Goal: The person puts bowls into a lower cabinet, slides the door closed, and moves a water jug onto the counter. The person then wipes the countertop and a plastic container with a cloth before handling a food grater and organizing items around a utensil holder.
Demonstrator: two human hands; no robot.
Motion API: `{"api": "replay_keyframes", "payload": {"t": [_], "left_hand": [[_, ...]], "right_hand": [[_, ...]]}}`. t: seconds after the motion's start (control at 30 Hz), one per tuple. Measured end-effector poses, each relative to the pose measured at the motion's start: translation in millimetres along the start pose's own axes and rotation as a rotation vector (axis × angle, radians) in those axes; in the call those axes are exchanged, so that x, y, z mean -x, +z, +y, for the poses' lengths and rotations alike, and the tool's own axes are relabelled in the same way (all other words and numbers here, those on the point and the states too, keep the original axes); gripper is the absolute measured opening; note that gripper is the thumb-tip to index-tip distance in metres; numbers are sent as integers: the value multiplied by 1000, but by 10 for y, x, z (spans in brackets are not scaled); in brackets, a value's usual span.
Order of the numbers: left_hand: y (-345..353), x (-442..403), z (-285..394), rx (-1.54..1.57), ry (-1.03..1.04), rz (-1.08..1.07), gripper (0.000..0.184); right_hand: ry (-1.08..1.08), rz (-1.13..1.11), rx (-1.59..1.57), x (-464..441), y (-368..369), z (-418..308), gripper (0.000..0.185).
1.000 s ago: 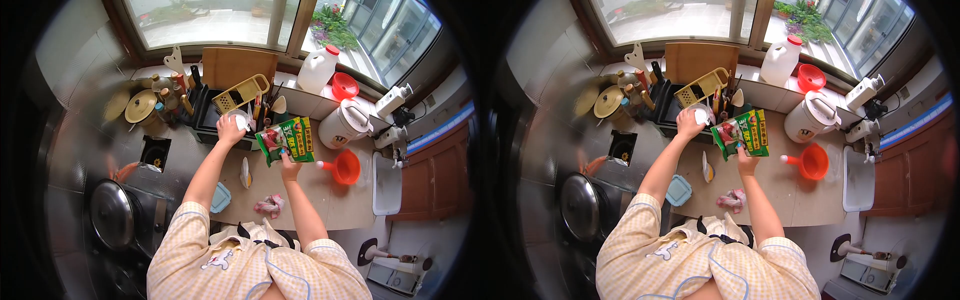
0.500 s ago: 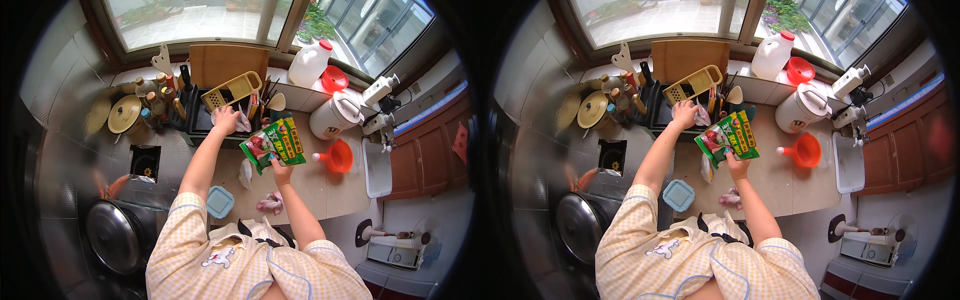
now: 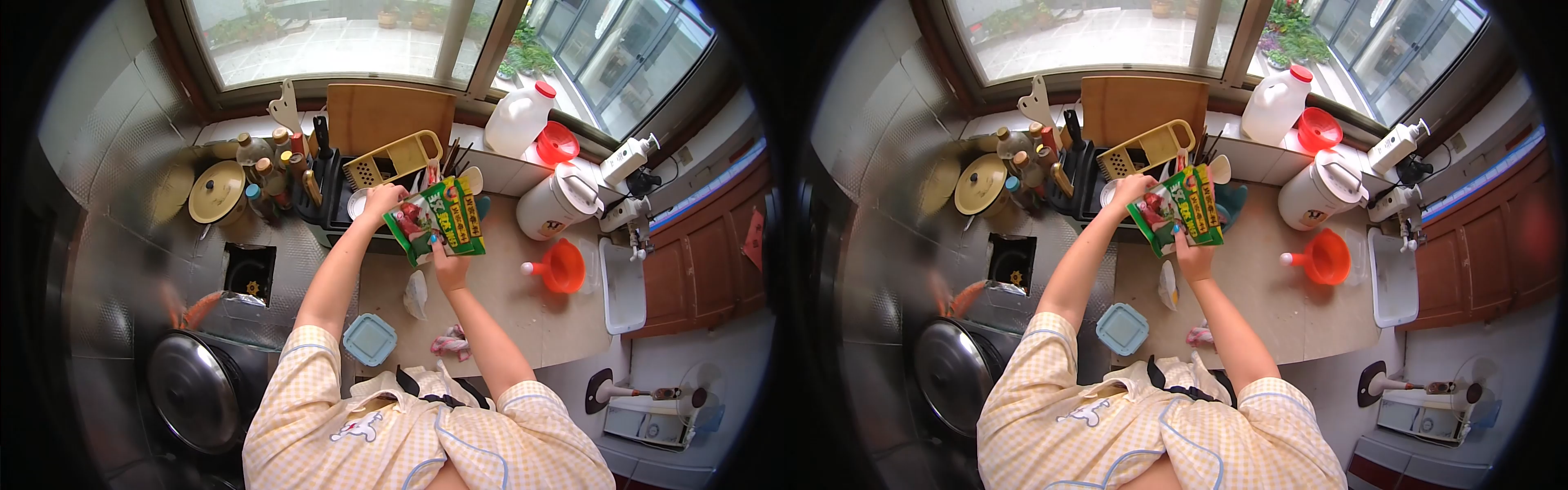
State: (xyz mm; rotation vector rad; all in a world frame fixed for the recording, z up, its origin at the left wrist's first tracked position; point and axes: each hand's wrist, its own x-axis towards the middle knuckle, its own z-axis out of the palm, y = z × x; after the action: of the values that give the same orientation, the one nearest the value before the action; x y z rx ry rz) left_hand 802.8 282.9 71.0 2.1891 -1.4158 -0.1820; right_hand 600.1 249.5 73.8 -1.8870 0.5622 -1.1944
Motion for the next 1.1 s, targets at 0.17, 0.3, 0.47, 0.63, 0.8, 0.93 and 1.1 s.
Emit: {"api": "replay_keyframes", "payload": {"t": [0.17, 0.3, 0.47, 0.63, 0.8, 0.93, 1.1], "left_hand": [[791, -190, -427, 1072, 207, 55, 20], [661, -54, -212, 1603, -111, -89, 38], [92, 73, -35, 29, 127, -158, 25], [93, 220, -292, -56, 237, -184, 21], [114, 223, -337, 8, 328, -188, 22], [107, 142, -287, 39, 174, -329, 14], [16, 121, -154, -259, 224, -408, 16]], "right_hand": [[-11, -5, -66, -227, 149, -276, 14], [-125, 27, 11, -451, 404, -177, 16], [52, 48, 266, -547, 554, 127, 27], [52, 88, 281, -564, 553, 201, 27], [50, 160, 311, -518, 620, 217, 23], [37, 167, 276, -518, 609, 238, 23], [72, 162, 274, -526, 604, 230, 22]]}}
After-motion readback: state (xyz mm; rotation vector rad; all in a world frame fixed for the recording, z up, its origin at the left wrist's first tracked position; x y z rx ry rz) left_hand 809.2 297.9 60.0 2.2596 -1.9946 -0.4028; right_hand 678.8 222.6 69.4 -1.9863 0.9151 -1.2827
